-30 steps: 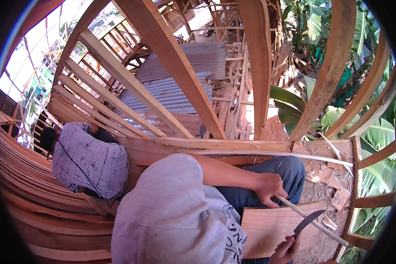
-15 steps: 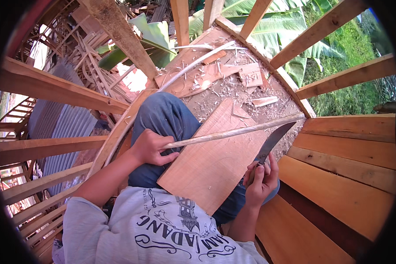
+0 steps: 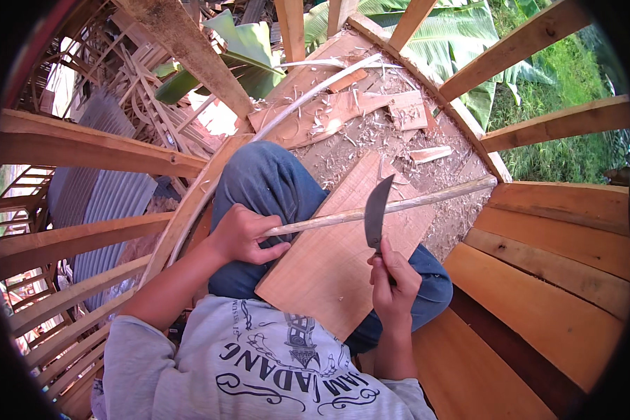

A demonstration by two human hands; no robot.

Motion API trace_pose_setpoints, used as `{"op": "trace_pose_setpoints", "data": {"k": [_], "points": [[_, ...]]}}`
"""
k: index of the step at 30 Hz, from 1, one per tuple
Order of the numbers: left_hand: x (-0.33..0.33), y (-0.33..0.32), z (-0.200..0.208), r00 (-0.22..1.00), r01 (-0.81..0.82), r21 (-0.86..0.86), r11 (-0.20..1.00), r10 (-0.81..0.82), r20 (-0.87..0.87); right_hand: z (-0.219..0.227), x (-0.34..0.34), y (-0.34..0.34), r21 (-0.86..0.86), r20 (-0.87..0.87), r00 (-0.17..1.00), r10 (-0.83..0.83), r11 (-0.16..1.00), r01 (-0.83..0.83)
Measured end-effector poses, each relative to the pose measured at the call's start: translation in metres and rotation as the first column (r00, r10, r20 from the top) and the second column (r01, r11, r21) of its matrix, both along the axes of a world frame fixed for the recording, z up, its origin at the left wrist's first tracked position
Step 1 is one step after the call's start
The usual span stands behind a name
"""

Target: The person sits cross-legged on a wooden floor and uses a curved knife to shave and smooth a long, thin piece of wood. They hold the wood against a flat board on their lap and repeatedly scrape the surface with the blade, removing thin shavings.

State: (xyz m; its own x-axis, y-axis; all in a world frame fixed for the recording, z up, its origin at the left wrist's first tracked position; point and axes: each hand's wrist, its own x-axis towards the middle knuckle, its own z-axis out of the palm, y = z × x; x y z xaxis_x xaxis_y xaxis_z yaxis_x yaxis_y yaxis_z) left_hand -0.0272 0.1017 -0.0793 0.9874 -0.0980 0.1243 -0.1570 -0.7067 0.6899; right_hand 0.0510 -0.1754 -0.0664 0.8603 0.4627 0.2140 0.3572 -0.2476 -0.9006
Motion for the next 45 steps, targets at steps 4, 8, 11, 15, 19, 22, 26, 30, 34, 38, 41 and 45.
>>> {"op": "trace_pose_setpoints", "data": {"k": [4,8,11,15,19,22,26,30,34,38,41,45], "points": [[0.002,0.001,0.001,1.0,0.017,-0.007,1.0,-0.017,0.007,0.004,-0.011,0.005,0.006,0.03,0.999,0.037,0.999,-0.038],[-0.001,0.0,-0.001,1.0,-0.006,0.005,1.0,0.007,-0.023,0.027,-0.005,-0.001,0.232,-0.316,0.852,-0.417,0.837,0.495],[0.003,0.002,-0.002,0.999,0.036,0.008,0.999,-0.036,-0.015,0.013,-0.006,0.0,-0.016,-0.095,0.977,-0.191,0.982,0.19],[0.003,0.003,-0.002,0.999,0.034,0.002,0.999,-0.034,-0.013,0.01,-0.006,-0.008,-0.068,0.035,0.981,-0.192,0.979,0.194],[0.002,0.002,0.0,1.0,0.011,-0.007,1.0,-0.012,-0.005,0.014,-0.008,-0.006,0.145,-0.164,0.944,-0.286,0.94,0.31],[0.003,0.002,0.001,1.0,0.018,-0.009,1.0,-0.018,-0.015,0.016,-0.011,0.002,0.061,-0.148,0.96,-0.237,0.967,0.249],[0.005,0.002,0.001,1.0,0.027,0.01,1.0,-0.027,-0.005,0.016,-0.013,0.013,-0.04,-0.055,0.998,0.041,0.998,-0.043],[0.003,0.001,0.0,1.0,0.017,0.002,1.0,-0.017,0.007,0.014,-0.016,0.003,0.101,-0.113,0.979,-0.169,0.978,0.18],[0.003,0.0,0.0,1.0,0.015,-0.001,1.0,-0.015,0.006,0.012,-0.012,-0.003,0.111,-0.15,0.956,-0.253,0.956,0.271],[0.004,0.0,0.001,1.0,0.027,0.006,1.0,-0.027,-0.001,0.005,-0.019,-0.005,0.074,-0.117,0.979,-0.169,0.981,0.178],[0.001,-0.001,0.001,1.0,0.015,0.0,1.0,-0.015,-0.001,0.011,-0.018,-0.012,0.153,-0.247,0.928,-0.278,0.935,0.32],[0.003,0.0,0.001,1.0,0.026,0.0,1.0,-0.026,0.009,0.011,-0.013,-0.008,0.154,-0.212,0.948,-0.239,0.949,0.274]]}}
